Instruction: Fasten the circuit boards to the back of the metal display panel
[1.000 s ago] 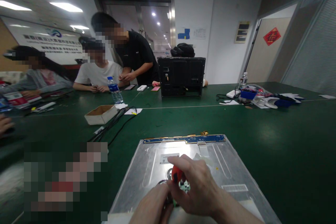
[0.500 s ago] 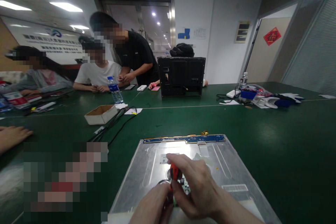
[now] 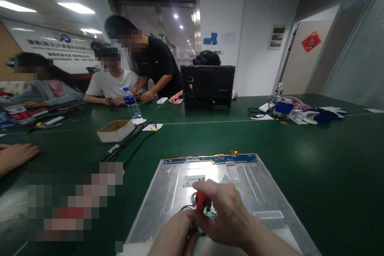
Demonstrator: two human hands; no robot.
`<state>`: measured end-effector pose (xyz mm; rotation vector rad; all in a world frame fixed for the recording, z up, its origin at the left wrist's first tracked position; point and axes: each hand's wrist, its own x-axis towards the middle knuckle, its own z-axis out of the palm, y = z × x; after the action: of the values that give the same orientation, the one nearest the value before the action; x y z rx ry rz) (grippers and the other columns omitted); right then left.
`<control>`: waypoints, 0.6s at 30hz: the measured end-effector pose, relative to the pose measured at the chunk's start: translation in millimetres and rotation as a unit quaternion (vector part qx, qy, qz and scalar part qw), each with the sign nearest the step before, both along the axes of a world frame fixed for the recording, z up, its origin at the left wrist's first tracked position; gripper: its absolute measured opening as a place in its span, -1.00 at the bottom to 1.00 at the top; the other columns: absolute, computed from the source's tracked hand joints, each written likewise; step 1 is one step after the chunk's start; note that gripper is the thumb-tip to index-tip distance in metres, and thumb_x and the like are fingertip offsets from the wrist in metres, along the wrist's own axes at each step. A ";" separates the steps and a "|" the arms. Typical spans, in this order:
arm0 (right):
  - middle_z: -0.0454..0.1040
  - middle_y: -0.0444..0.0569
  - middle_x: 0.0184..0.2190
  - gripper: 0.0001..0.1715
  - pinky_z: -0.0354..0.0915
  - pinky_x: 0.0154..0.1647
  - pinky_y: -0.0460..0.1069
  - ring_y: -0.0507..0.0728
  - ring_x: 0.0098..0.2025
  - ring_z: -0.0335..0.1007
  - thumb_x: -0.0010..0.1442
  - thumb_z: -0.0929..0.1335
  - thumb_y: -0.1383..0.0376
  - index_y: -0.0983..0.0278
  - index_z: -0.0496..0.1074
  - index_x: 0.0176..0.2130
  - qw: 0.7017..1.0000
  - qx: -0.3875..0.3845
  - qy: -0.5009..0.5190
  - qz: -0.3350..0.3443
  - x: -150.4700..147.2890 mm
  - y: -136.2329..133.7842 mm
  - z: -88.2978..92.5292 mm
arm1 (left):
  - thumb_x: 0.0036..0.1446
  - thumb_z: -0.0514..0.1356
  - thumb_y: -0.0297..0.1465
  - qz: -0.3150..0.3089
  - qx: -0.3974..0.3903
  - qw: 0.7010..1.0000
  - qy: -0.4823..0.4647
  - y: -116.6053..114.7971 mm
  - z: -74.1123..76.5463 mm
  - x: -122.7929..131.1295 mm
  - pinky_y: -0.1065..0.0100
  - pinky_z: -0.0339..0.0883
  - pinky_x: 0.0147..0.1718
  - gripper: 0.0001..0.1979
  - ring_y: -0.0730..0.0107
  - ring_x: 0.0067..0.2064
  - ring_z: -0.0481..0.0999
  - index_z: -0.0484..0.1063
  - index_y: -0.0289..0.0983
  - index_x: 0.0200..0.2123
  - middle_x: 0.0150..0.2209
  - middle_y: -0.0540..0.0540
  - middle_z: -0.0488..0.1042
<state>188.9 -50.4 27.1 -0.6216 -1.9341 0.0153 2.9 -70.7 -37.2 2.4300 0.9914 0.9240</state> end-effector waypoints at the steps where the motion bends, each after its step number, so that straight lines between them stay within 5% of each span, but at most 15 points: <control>1: 0.52 -0.11 -0.40 -0.64 0.19 -0.58 -0.05 0.07 -0.49 0.43 0.39 0.23 0.16 0.23 0.19 0.11 1.000 -0.006 -0.004 0.008 0.5 -0.3 0.5 | 0.17 0.11 -0.50 0.001 -0.003 1.000 0.001 0.5 -2.5 0.1 0.27 0.54 -0.13 -0.73 0.17 -0.18 0.62 0.41 -0.19 -0.07 -0.14 -0.17 0.60; 9: 0.52 -0.01 -0.28 -0.37 0.32 -0.47 -0.01 0.12 -0.35 0.47 0.21 0.22 0.39 0.33 0.10 0.25 0.998 -0.027 -0.009 0.056 3.7 -2.4 6.5 | 0.23 0.08 -0.41 0.018 -0.022 0.999 -0.013 2.7 -14.6 0.4 0.34 0.51 -0.33 -0.88 0.23 -0.34 0.56 0.40 -0.21 -0.20 -0.30 -0.17 0.55; 18: 0.53 -0.08 -0.39 -0.65 0.19 -0.59 -0.04 0.08 -0.49 0.43 0.38 0.20 0.26 0.28 0.19 0.13 1.000 0.018 0.000 -0.018 -0.6 -1.5 3.2 | 0.15 0.09 -0.52 -0.004 0.006 1.000 -0.005 2.2 0.5 1.2 0.34 0.55 -0.29 -0.77 0.21 -0.29 0.62 0.39 -0.20 -0.14 -0.23 -0.16 0.60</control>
<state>188.4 -51.9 30.3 -0.6317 -1.9189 -0.0412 4.1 -68.5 -36.7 2.4358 0.9738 0.9408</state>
